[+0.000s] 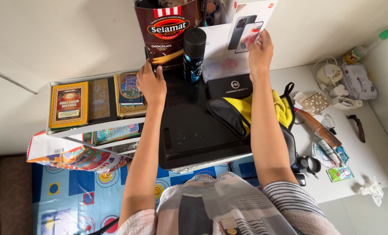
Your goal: Organizing and arranging various items on a desk, including boxes, containers, and a cloth
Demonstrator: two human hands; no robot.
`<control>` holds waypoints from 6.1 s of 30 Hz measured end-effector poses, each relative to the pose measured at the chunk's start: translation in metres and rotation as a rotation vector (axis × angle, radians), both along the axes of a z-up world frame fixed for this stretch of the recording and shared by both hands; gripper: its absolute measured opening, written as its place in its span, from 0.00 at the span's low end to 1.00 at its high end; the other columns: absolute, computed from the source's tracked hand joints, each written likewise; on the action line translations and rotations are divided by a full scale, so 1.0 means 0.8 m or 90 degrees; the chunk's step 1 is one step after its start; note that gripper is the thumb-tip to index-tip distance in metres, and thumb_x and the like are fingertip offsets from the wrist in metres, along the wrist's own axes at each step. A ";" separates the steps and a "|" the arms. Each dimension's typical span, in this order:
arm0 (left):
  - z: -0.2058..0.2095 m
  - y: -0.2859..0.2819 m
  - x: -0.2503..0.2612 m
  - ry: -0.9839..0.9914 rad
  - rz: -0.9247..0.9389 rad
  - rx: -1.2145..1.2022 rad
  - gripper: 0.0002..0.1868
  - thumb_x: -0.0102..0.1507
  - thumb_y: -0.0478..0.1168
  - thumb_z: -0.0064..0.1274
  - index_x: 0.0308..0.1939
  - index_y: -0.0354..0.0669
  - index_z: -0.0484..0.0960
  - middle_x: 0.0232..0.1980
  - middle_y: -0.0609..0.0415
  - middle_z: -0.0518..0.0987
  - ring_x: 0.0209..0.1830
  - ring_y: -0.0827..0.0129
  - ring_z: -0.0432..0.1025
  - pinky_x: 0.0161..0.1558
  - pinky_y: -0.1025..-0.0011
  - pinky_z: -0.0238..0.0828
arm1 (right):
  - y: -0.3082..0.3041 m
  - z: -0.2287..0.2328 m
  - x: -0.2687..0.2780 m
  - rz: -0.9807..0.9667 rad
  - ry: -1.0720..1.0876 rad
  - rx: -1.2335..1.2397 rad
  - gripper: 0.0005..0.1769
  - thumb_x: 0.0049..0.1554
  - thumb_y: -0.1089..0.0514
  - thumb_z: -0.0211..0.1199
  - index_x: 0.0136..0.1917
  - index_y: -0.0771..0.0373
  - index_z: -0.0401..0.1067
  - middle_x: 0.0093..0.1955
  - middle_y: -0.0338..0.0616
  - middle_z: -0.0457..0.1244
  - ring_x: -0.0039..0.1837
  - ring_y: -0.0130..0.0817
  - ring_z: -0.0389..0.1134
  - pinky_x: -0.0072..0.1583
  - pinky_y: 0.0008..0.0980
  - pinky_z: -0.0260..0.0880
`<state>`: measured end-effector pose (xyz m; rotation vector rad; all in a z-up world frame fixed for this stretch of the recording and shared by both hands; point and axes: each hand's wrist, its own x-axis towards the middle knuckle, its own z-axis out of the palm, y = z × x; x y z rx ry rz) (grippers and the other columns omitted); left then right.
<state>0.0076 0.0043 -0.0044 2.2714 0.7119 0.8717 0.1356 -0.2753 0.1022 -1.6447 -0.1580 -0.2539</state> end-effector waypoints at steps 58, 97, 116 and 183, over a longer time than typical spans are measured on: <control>0.156 -0.205 0.000 0.166 -0.388 0.123 0.12 0.71 0.40 0.48 0.37 0.37 0.77 0.29 0.46 0.79 0.28 0.50 0.76 0.28 0.54 0.72 | -0.062 0.012 0.021 -0.114 0.107 -0.101 0.16 0.55 0.63 0.55 0.55 0.59 0.75 0.43 0.33 0.64 0.45 0.25 0.65 0.51 0.25 0.69; 0.131 -0.273 0.071 0.152 -0.361 -0.034 0.36 0.67 0.45 0.45 0.74 0.25 0.60 0.76 0.25 0.58 0.75 0.36 0.59 0.73 0.52 0.59 | -0.059 -0.075 0.082 0.003 0.053 -0.255 0.27 0.53 0.48 0.68 0.65 0.50 0.73 0.54 0.51 0.71 0.58 0.50 0.73 0.59 0.47 0.74; 0.106 -0.223 0.064 -0.105 -0.141 0.306 0.19 0.56 0.30 0.63 0.52 0.38 0.81 0.59 0.46 0.71 0.56 0.46 0.75 0.42 0.55 0.84 | -0.063 -0.084 0.094 -0.015 0.005 -0.435 0.26 0.54 0.44 0.69 0.65 0.47 0.72 0.52 0.43 0.73 0.58 0.48 0.73 0.58 0.49 0.73; 0.104 -0.233 0.040 -0.065 -0.147 0.318 0.30 0.64 0.25 0.55 0.69 0.49 0.71 0.84 0.49 0.37 0.77 0.39 0.61 0.60 0.44 0.77 | -0.026 -0.021 0.042 0.047 -0.141 -0.084 0.42 0.52 0.40 0.70 0.66 0.55 0.48 0.57 0.48 0.68 0.57 0.38 0.72 0.56 0.38 0.75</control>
